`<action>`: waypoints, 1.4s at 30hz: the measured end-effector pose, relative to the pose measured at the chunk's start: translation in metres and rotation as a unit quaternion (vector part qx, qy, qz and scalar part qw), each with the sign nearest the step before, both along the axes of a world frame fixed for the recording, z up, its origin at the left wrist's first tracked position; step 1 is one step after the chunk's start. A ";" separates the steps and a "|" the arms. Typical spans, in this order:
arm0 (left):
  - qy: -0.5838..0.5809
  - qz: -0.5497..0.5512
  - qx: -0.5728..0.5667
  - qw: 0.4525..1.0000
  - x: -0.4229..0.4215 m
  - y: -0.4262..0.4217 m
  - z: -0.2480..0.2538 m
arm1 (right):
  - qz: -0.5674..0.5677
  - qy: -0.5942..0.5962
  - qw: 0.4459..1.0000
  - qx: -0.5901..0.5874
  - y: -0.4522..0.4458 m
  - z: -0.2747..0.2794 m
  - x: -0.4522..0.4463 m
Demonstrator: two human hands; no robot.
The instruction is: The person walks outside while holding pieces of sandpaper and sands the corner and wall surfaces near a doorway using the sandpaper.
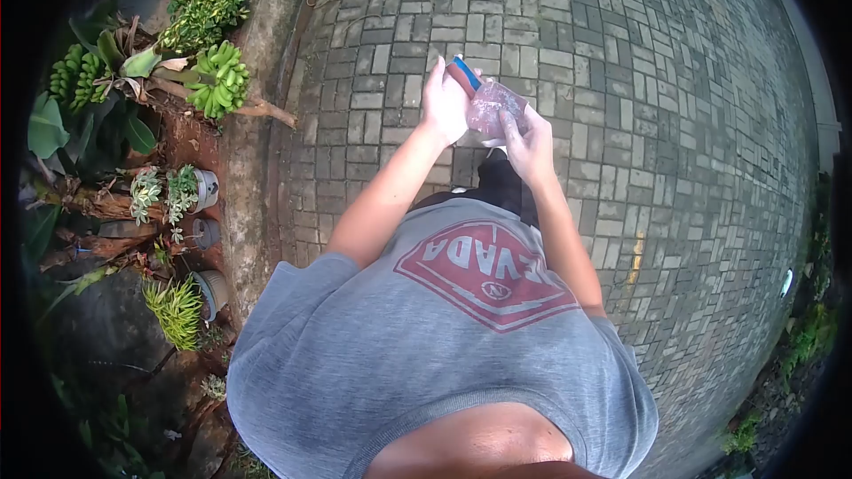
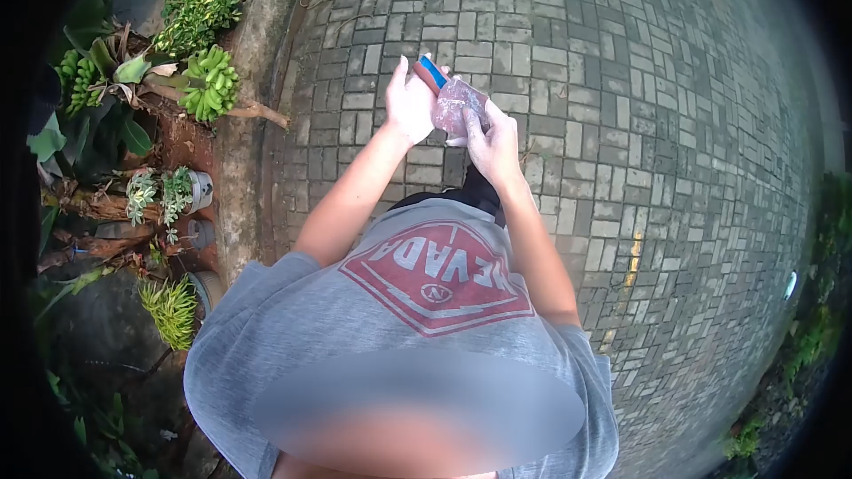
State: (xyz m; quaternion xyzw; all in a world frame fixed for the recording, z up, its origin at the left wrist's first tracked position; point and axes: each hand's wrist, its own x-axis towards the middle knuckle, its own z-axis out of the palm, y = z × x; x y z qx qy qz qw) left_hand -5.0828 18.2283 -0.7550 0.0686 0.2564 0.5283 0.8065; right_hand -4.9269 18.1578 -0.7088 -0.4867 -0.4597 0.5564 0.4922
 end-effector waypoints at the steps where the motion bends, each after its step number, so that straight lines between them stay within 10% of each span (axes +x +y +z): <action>1: 0.013 0.001 0.004 1.000 0.003 0.032 -0.006 | -0.007 -0.007 1.000 0.000 0.030 -0.003 0.008; 10: 0.025 0.073 -0.029 0.997 0.037 0.284 0.009 | 0.084 0.126 0.988 -0.031 0.308 0.011 0.033; 14: -0.002 0.118 -0.026 0.993 0.039 0.380 0.024 | 0.114 -0.037 0.989 0.087 0.425 0.010 0.046; 21: 0.011 0.146 -0.038 0.988 0.024 0.562 -0.002 | 0.184 0.016 0.982 0.030 0.609 -0.003 0.028; 26: -0.040 0.094 -0.012 0.995 0.008 0.734 -0.014 | 0.077 -0.108 0.986 0.101 0.771 -0.008 0.016; 33: -0.045 0.018 -0.030 0.998 0.000 0.950 -0.016 | 0.048 0.094 0.994 0.014 0.968 0.008 -0.007; 42: 0.058 0.043 -0.050 0.996 -0.006 1.209 -0.035 | 0.087 0.009 0.993 0.081 1.269 -0.044 -0.011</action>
